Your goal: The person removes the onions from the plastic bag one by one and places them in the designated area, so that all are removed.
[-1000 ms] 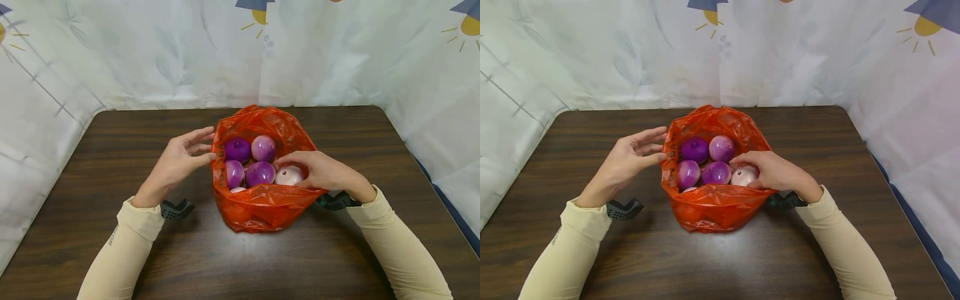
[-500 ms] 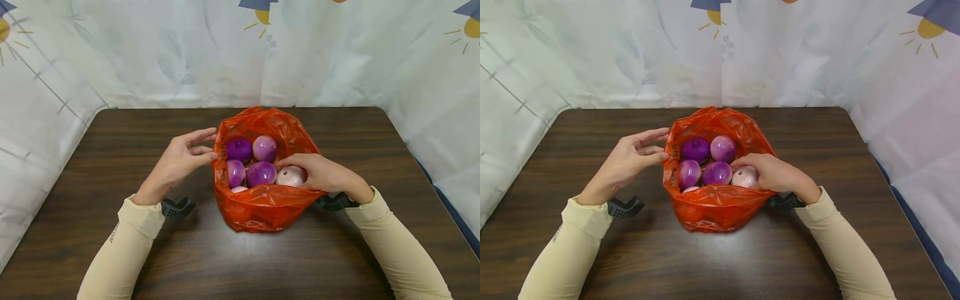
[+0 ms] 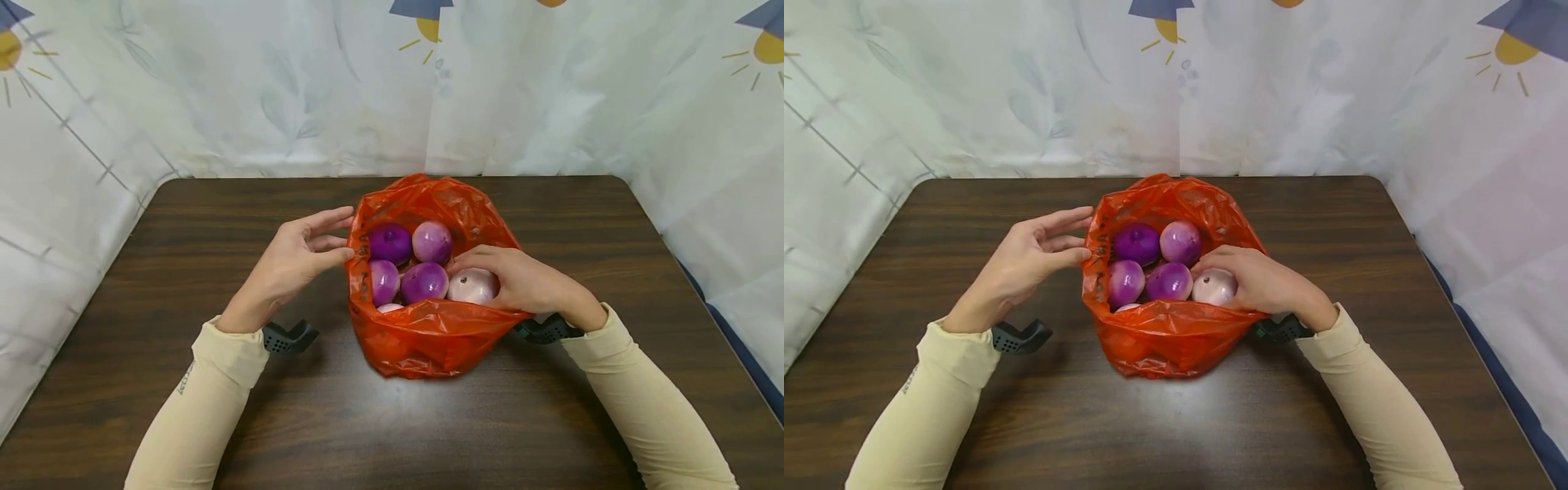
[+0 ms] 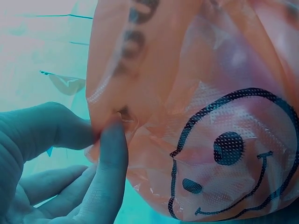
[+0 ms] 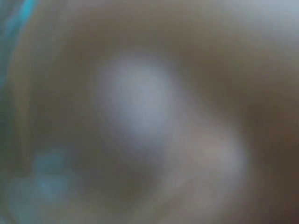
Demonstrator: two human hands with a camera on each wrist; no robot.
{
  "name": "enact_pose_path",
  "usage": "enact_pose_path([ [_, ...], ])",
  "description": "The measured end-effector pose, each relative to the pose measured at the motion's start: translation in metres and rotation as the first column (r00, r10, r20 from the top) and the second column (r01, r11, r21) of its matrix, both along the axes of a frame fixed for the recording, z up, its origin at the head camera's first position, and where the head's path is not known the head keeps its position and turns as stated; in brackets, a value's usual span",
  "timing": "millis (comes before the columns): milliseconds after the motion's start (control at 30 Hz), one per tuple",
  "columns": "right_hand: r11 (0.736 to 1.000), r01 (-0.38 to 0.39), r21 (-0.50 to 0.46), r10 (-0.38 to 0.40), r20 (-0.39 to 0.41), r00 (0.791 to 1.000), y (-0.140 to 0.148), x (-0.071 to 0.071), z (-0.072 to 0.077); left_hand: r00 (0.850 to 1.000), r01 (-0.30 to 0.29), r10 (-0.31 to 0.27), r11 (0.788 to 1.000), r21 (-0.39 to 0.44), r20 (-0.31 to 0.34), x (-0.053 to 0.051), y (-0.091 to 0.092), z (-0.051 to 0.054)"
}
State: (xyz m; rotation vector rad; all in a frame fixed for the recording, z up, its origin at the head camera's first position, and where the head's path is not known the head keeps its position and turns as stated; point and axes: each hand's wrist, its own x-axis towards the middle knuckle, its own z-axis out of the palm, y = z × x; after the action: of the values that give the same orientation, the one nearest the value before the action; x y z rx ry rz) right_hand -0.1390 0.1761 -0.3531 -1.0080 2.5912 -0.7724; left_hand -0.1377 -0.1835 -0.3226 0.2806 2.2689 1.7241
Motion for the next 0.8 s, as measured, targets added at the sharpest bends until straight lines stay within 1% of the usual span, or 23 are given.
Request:
enact_pose_path([
  [200, 0.999, 0.022, -0.024, -0.023, -0.044, 0.999, 0.0012, 0.0003, 0.0024, 1.0, 0.004, -0.004, 1.0, -0.019, -0.002, 0.0002, -0.0007, -0.0008],
  [400, 0.998, 0.047, -0.041, -0.049, -0.053, 0.997, 0.0044, 0.0016, 0.0044, 1.0, -0.001, 0.001, 1.0, -0.024, 0.002, 0.0011, -0.0014, 0.0012],
  [533, 0.995, 0.075, -0.071, -0.079, -0.057, 0.995, 0.0056, 0.0016, 0.0051, 1.0, -0.004, 0.004, 1.0, -0.013, 0.013, 0.002, -0.0017, 0.0027],
  [800, 0.988, 0.096, -0.123, -0.108, -0.1, 0.989, 0.0061, 0.0018, 0.0081, 1.0, -0.006, 0.006, 1.0, -0.014, 0.02, 0.0035, -0.0025, 0.002],
])
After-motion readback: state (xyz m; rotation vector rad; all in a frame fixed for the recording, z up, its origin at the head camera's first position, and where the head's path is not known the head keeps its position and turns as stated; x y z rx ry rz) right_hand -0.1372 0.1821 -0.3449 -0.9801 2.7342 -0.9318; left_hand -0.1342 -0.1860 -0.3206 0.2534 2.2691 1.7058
